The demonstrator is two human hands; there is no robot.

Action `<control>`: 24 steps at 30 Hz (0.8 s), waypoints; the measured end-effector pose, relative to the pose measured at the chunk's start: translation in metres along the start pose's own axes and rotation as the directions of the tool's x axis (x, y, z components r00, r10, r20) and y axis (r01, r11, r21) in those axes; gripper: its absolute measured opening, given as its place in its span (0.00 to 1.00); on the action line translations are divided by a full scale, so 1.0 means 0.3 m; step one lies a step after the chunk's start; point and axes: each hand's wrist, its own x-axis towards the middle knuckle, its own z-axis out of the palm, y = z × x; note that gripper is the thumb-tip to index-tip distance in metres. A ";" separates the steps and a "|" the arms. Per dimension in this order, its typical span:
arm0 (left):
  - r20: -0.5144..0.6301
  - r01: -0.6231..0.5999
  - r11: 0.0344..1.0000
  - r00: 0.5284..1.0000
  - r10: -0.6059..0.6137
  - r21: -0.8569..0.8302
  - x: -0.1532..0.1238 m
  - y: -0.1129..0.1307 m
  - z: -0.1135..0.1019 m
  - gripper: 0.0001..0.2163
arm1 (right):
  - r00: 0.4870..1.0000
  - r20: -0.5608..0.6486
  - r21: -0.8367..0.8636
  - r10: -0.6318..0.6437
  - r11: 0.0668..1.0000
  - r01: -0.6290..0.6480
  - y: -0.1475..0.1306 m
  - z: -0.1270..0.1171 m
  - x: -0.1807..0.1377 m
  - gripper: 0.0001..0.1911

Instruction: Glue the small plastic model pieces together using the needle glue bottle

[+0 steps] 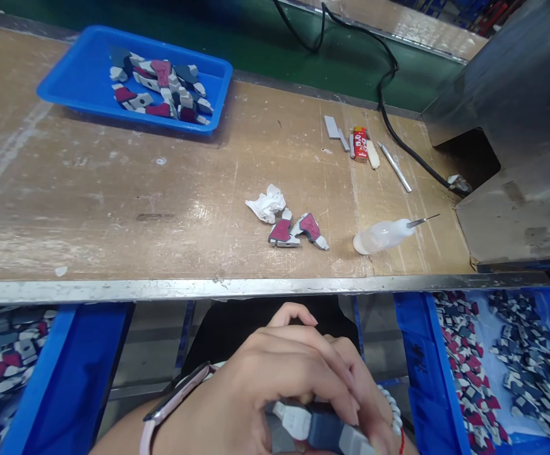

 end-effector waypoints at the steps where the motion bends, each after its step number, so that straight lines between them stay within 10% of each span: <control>1: -0.015 -0.014 1.000 1.000 0.014 0.009 -0.001 -0.005 0.003 0.07 | 0.999 0.020 0.058 -0.047 0.997 0.046 -0.003 0.004 0.005 0.38; 12: 0.026 -0.108 0.994 0.994 0.107 0.023 -0.002 -0.036 -0.005 0.06 | 0.975 0.016 0.001 -0.220 0.975 0.220 -0.039 -0.025 0.001 0.30; 24: 0.120 -0.017 0.995 0.993 0.005 0.099 0.017 -0.011 -0.040 0.07 | 0.929 -0.075 -0.491 -0.363 0.824 0.282 -0.064 -0.067 -0.101 0.34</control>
